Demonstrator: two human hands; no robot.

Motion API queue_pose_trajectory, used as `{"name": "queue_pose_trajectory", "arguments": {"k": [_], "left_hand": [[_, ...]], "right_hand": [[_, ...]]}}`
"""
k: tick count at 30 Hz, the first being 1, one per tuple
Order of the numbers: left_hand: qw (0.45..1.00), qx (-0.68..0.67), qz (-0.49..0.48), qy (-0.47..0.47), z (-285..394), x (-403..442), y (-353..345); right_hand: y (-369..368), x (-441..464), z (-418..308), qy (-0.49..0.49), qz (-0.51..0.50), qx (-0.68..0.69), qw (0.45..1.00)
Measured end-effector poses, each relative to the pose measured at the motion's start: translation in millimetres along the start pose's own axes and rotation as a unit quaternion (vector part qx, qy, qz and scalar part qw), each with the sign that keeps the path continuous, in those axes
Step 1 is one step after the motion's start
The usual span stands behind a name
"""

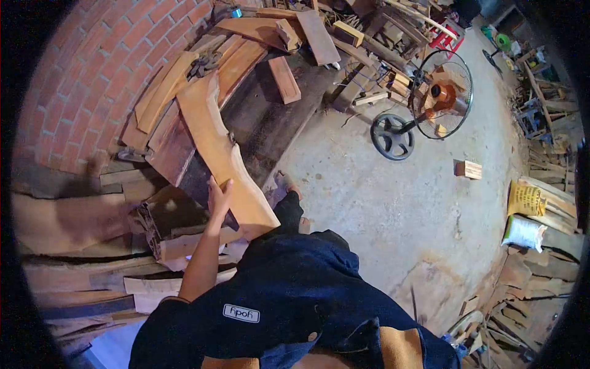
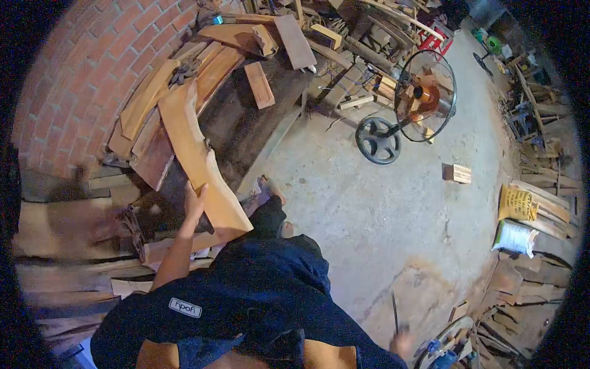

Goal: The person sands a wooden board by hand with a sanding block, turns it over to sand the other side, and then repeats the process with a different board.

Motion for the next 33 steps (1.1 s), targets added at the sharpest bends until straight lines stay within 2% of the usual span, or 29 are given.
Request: {"name": "queue_pose_trajectory", "arguments": {"k": [1, 5, 9, 10, 11, 12, 13, 14, 16, 18, 20, 21, 25, 26, 27, 29, 30, 31, 33], "left_hand": [[1.000, -0.014, -0.018, 0.000, -21.6, 11.1, -5.0], [1.000, -0.018, 0.000, 0.011, -19.2, 12.5, -5.0], [0.999, -0.016, -0.010, 0.025, -20.8, 15.5, -9.7], [0.999, -0.019, -0.013, 0.021, -25.8, 17.3, -10.2], [1.000, -0.018, -0.011, 0.021, -33.7, 19.6, -12.7], [0.999, -0.036, -0.013, 0.022, -45.6, 24.1, -16.6], [0.998, -0.055, -0.013, 0.021, -47.9, 27.0, -15.9], [0.998, -0.055, -0.007, 0.018, -37.9, 24.5, -11.4], [0.999, -0.010, -0.036, 0.037, -10.3, 11.8, -3.4], [0.998, -0.041, -0.033, 0.037, -19.3, 13.7, -6.2], [0.999, -0.036, -0.027, 0.019, -16.6, 14.7, -8.4], [0.996, -0.052, -0.052, 0.040, -9.2, 13.2, -7.3], [0.998, -0.043, -0.016, 0.038, -20.7, 13.7, -27.4], [1.000, -0.029, 0.003, 0.008, -17.5, 10.6, -34.4], [0.999, -0.013, 0.020, -0.021, -14.7, 6.4, -42.2], [0.999, -0.027, 0.020, 0.005, 5.5, -8.1, -53.1], [0.999, -0.038, 0.016, 0.026, 16.6, -14.4, -55.0], [0.998, 0.014, 0.060, -0.035, 21.2, -18.4, -62.3], [0.999, 0.007, 0.037, -0.013, 21.3, -16.1, -69.7]], "right_hand": [[47.9, 16.4, -3.0, 0.001, 0.007, -0.001, 1.000], [32.3, 79.9, -92.7, 0.068, -0.102, 0.080, 0.989], [42.7, 131.2, -170.5, 0.119, -0.222, 0.157, 0.955], [-102.4, 113.7, -208.5, 0.137, -0.251, 0.176, 0.942], [-9.9, 190.6, -224.2, -0.031, -0.277, 0.386, 0.879], [104.7, 257.2, -213.1, -0.074, -0.267, 0.452, 0.848], [132.0, 313.6, -241.7, -0.009, -0.131, 0.434, 0.891], [200.0, 353.6, -250.3, 0.024, -0.050, 0.453, 0.890], [316.5, 413.8, -257.5, 0.056, 0.016, 0.484, 0.873], [392.2, 447.8, -254.2, 0.114, 0.071, 0.532, 0.836], [424.4, 467.9, -252.4, 0.149, 0.099, 0.504, 0.845], [437.7, 473.1, -254.2, 0.177, 0.124, 0.479, 0.851], [435.7, 480.3, -266.1, 0.227, 0.145, 0.379, 0.885], [433.7, 477.6, -269.4, 0.235, 0.148, 0.374, 0.885], [429.7, 473.7, -273.7, 0.244, 0.121, 0.396, 0.877], [426.5, 465.9, -276.7, 0.256, 0.047, 0.422, 0.869], [429.3, 463.4, -278.7, 0.256, 0.045, 0.419, 0.870], [428.2, 462.8, -282.2, 0.262, 0.047, 0.449, 0.853], [428.6, 466.8, -293.1, 0.256, 0.050, 0.482, 0.837]]}}
Point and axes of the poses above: each hand's wrist, its own x-axis towards the middle knuckle, its own y-axis out of the back of the hand, z = x × y, the point moved 2 cm from there along x, towards the middle knuckle, and after that the axes turned 15 degrees about -x, right-handed, at the moved point
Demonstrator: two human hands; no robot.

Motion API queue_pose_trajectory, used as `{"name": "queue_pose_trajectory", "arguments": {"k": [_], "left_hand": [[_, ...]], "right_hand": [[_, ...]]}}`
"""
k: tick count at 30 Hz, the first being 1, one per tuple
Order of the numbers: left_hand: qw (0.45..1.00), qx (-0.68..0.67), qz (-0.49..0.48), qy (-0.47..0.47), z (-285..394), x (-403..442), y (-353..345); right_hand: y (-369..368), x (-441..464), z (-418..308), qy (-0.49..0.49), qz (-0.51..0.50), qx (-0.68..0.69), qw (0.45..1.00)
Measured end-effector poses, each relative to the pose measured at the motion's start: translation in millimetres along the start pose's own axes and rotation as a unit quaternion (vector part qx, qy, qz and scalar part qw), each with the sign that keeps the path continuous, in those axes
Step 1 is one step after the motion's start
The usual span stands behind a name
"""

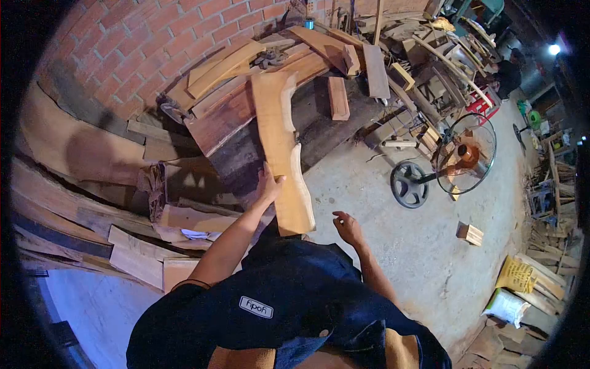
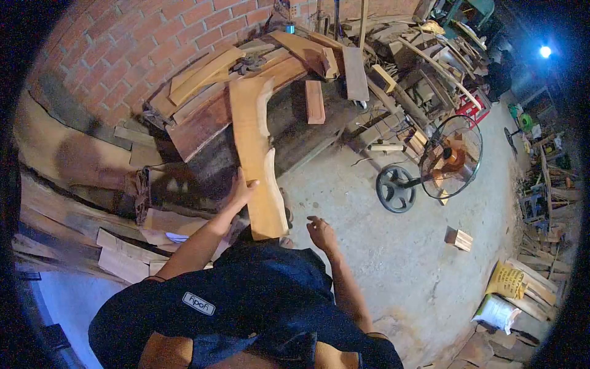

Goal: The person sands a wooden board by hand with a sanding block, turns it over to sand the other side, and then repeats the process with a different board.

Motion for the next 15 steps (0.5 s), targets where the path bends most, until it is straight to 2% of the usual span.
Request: {"name": "queue_pose_trajectory", "arguments": {"k": [4, 6, 7, 11, 13, 15], "left_hand": [[0.999, 0.011, -0.031, 0.031, 28.3, -5.0, 7.6], [0.999, 0.023, -0.034, 0.027, 29.9, 1.5, 6.1], [0.998, 0.038, -0.037, 0.025, 30.7, 4.3, 4.9], [0.994, 0.044, -0.091, 0.037, 65.8, 16.6, 28.9], [0.970, 0.119, -0.181, 0.114, 74.4, 26.6, 34.8], [0.945, 0.244, -0.218, -0.009, 36.6, 40.2, 18.1]], "right_hand": [[17.4, 33.3, -23.8, -0.001, -0.002, 0.040, 0.999], [27.8, 63.8, -35.0, 0.073, 0.080, 0.075, 0.991], [37.7, 81.2, -41.3, 0.076, 0.080, 0.074, 0.991], [82.7, 177.5, -65.3, 0.124, 0.256, -0.066, 0.956], [112.2, 221.9, -80.3, 0.089, 0.302, -0.124, 0.941], [128.8, 270.9, -97.4, 0.002, 0.322, -0.208, 0.924]]}}
Point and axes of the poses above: each hand's wrist, its own x-axis towards the middle knuckle, its own y-axis out of the back of the hand, z = x × y, the point moved 2 cm from there along x, towards the middle knuckle, and after that the axes turned 15 degrees about -x, right-handed, at the moved point
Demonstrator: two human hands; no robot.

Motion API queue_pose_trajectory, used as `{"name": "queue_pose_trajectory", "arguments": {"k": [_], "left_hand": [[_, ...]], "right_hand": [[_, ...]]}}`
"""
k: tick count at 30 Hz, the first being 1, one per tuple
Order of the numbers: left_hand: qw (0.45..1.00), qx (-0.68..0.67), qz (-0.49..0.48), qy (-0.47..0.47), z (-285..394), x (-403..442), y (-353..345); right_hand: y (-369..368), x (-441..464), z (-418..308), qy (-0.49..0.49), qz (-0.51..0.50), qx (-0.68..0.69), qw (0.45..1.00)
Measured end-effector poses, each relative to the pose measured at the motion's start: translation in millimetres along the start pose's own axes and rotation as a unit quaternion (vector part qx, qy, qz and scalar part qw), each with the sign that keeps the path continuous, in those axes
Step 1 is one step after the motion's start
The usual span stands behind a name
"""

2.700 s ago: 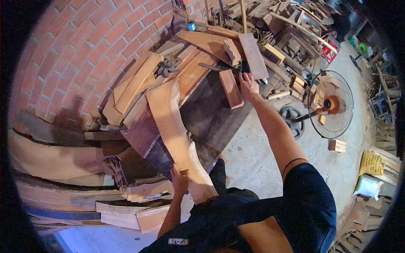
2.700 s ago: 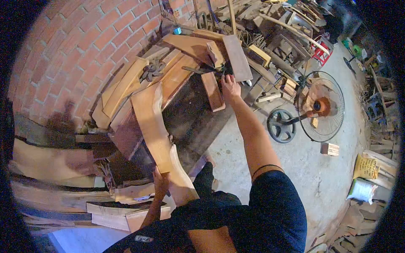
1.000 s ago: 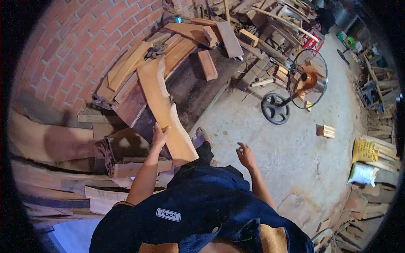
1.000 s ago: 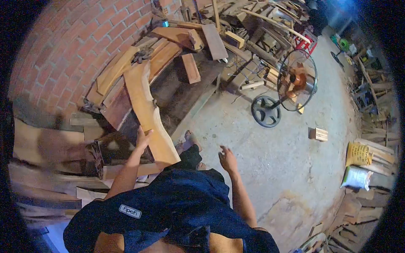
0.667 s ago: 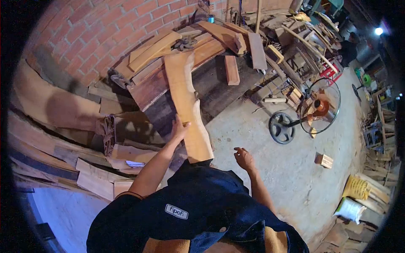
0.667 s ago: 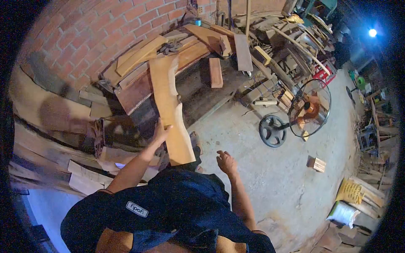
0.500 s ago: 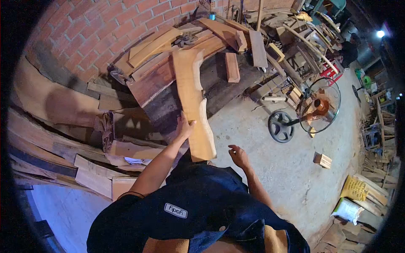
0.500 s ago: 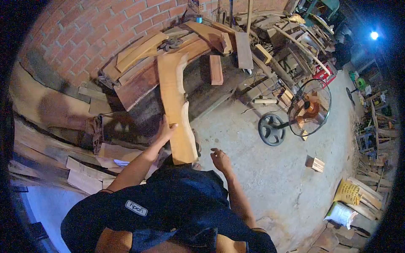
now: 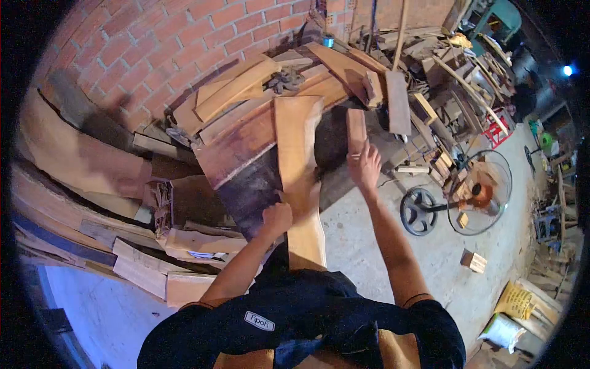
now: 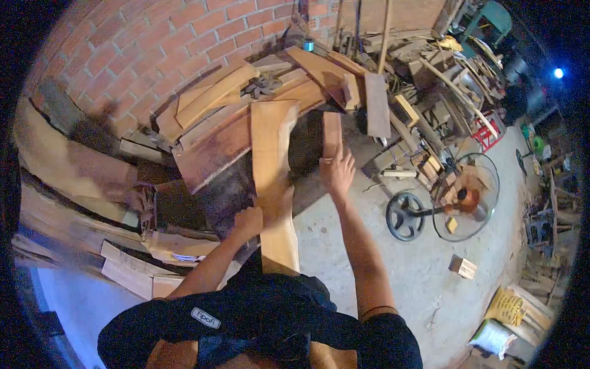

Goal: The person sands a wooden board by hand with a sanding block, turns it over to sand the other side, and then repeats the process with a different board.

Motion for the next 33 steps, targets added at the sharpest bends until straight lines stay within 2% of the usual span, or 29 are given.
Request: {"name": "queue_pose_trajectory", "arguments": {"k": [1, 2, 3, 4, 6, 7, 8, 9, 12, 14, 15, 16, 17, 18, 20, 21, 22, 24, 25, 27, 30, 31, 33], "left_hand": [[1.000, -0.008, -0.001, -0.029, -3.0, -0.7, -0.5], [1.000, -0.012, -0.004, -0.018, 2.2, -4.8, 5.1], [0.997, -0.069, 0.026, 0.002, 10.1, -10.4, 9.6], [0.990, -0.124, 0.057, 0.022, 17.4, -15.9, 15.3], [0.988, -0.142, 0.030, 0.053, 14.3, -9.2, 20.4], [0.987, -0.150, 0.033, 0.039, 11.4, -5.1, 18.1], [0.986, -0.161, 0.035, 0.021, 11.6, -1.5, 11.9], [0.980, -0.189, 0.051, -0.019, 7.9, -0.1, 9.7], [0.975, -0.212, 0.053, -0.036, 10.0, -0.9, 16.5], [0.986, -0.165, 0.037, -0.007, 23.6, -13.7, 40.0], [0.985, -0.163, 0.043, 0.031, 31.5, -19.3, 53.9], [0.983, -0.162, 0.051, 0.066, 37.2, -21.7, 59.0], [0.957, -0.246, 0.155, -0.003, 34.0, -21.3, 42.1], [0.956, -0.251, 0.154, -0.003, 39.4, -21.6, 36.4], [0.915, -0.333, 0.207, -0.094, 52.1, -23.0, 32.1], [0.896, -0.352, 0.222, -0.157, 49.8, -18.2, 20.6], [0.915, -0.328, 0.217, -0.089, 59.3, -24.0, 21.3], [0.911, -0.374, 0.172, -0.040, 59.6, -33.3, 14.1], [0.909, -0.376, 0.176, -0.042, 60.1, -31.3, 9.7], [0.948, -0.249, 0.195, -0.022, 54.7, -27.8, 1.4], [0.959, -0.242, 0.148, -0.016, 52.9, -6.8, 16.8], [0.959, -0.247, 0.140, -0.008, 54.1, 4.6, 23.4], [0.955, -0.224, 0.191, -0.019, 53.6, 48.1, 50.3]], "right_hand": [[-9.7, 20.7, -5.0, -0.010, -0.025, -0.031, 0.999], [-16.1, 38.3, -9.4, -0.018, -0.051, -0.064, 0.996], [-24.3, 53.9, -12.0, -0.023, -0.143, -0.060, 0.988], [-29.7, 61.0, -16.4, -0.015, -0.153, -0.059, 0.986], [-40.0, 69.4, -23.4, -0.020, -0.158, -0.101, 0.982], [-42.9, 69.1, -21.1, 0.004, -0.126, -0.092, 0.988], [-42.7, 69.4, -20.1, 0.003, -0.135, -0.098, 0.986], [-41.8, 73.5, -18.7, 0.001, -0.162, -0.088, 0.983], [-52.1, 79.6, -11.7, -0.024, -0.200, -0.051, 0.978], [-63.8, 70.8, -12.1, 0.021, -0.172, 0.031, 0.984], [-44.7, 46.0, -20.4, 0.066, -0.162, 0.041, 0.984], [8.3, 19.0, -42.9, 0.040, -0.175, 0.076, 0.981], [37.7, -11.3, -58.6, 0.062, -0.165, 0.071, 0.982], [56.5, -41.2, -70.3, 0.093, -0.181, 0.071, 0.977], [49.1, -101.8, -83.0, 0.180, -0.156, 0.090, 0.967], [67.0, -125.4, -88.3, 0.150, -0.196, 0.080, 0.966], [76.2, -142.7, -91.7, 0.144, -0.232, 0.058, 0.960], [63.4, -165.3, -84.7, 0.176, -0.175, 0.044, 0.968], [63.7, -163.3, -85.3, 0.188, -0.162, 0.031, 0.968], [60.4, -161.3, -88.8, 0.196, -0.158, 0.020, 0.968], [51.6, -134.5, -94.8, 0.191, -0.234, 0.046, 0.952], [43.5, -120.0, -99.1, 0.194, -0.221, 0.049, 0.955], [27.6, -84.1, -112.7, 0.197, -0.193, 0.055, 0.960]]}}
Point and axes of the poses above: each hand's wrist, its own x-axis towards the middle knuckle, its own y-axis out of the back of the hand, z = x × y, the point moved 2 cm from there along x, towards the middle knuckle, and after that the axes turned 15 degrees about -x, right-handed, at the moved point
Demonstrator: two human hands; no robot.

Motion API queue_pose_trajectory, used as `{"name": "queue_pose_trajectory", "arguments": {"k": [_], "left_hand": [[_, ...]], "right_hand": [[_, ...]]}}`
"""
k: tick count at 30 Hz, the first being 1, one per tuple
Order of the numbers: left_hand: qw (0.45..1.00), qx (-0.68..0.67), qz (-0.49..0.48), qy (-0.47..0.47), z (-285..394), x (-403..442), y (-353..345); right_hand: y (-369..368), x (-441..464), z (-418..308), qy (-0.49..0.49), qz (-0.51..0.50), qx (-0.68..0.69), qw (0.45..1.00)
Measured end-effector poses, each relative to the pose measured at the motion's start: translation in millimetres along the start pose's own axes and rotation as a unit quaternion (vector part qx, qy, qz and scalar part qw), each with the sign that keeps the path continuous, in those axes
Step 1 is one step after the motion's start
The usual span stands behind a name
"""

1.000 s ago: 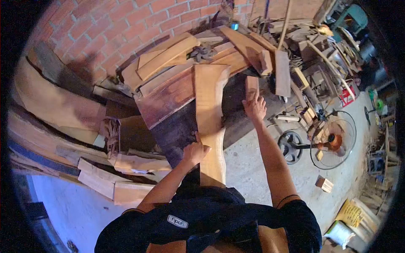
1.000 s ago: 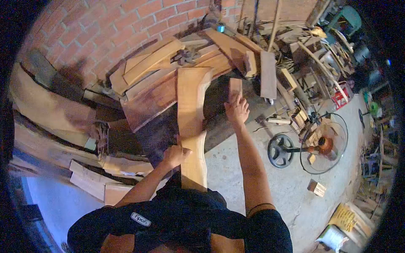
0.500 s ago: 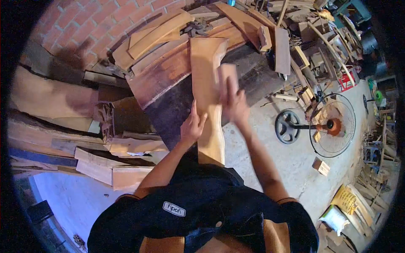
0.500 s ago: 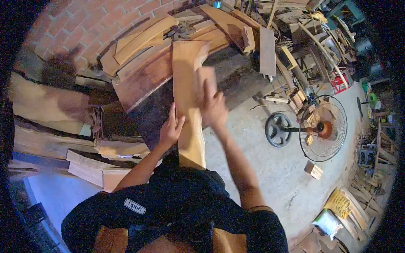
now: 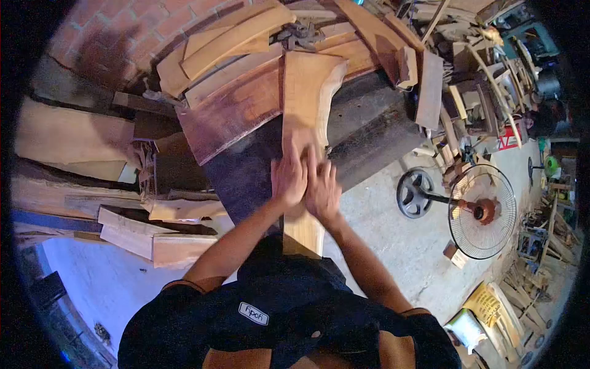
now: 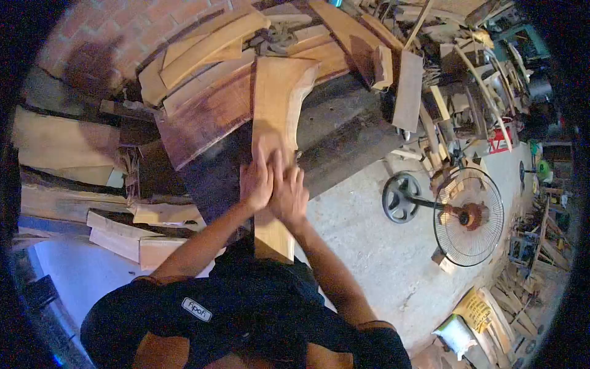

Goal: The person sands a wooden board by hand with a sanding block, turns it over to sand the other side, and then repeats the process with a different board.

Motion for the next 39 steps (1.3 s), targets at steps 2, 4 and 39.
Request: {"name": "queue_pose_trajectory", "arguments": {"k": [2, 4, 39], "left_hand": [[0.998, 0.006, 0.045, -0.038, 1.6, 50.6, 7.0], [0.988, 0.016, 0.094, -0.122, -13.9, 105.0, 4.5], [0.997, 0.005, 0.027, -0.076, -14.8, 222.1, 63.1]], "right_hand": [[3.6, 53.3, 3.8, -0.002, 0.000, -0.001, 1.000], [-0.4, 103.0, 8.9, -0.003, -0.001, -0.008, 1.000], [-8.2, 231.5, -6.5, 0.010, 0.007, -0.022, 1.000]]}}
Point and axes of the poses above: each hand's wrist, its own x-axis towards the middle knuckle, its own y-axis out of the back of the hand, z = x × y, the point moved 2 cm from there along x, towards the middle knuckle, and after that the axes turned 15 degrees about -x, right-handed, at the moved point
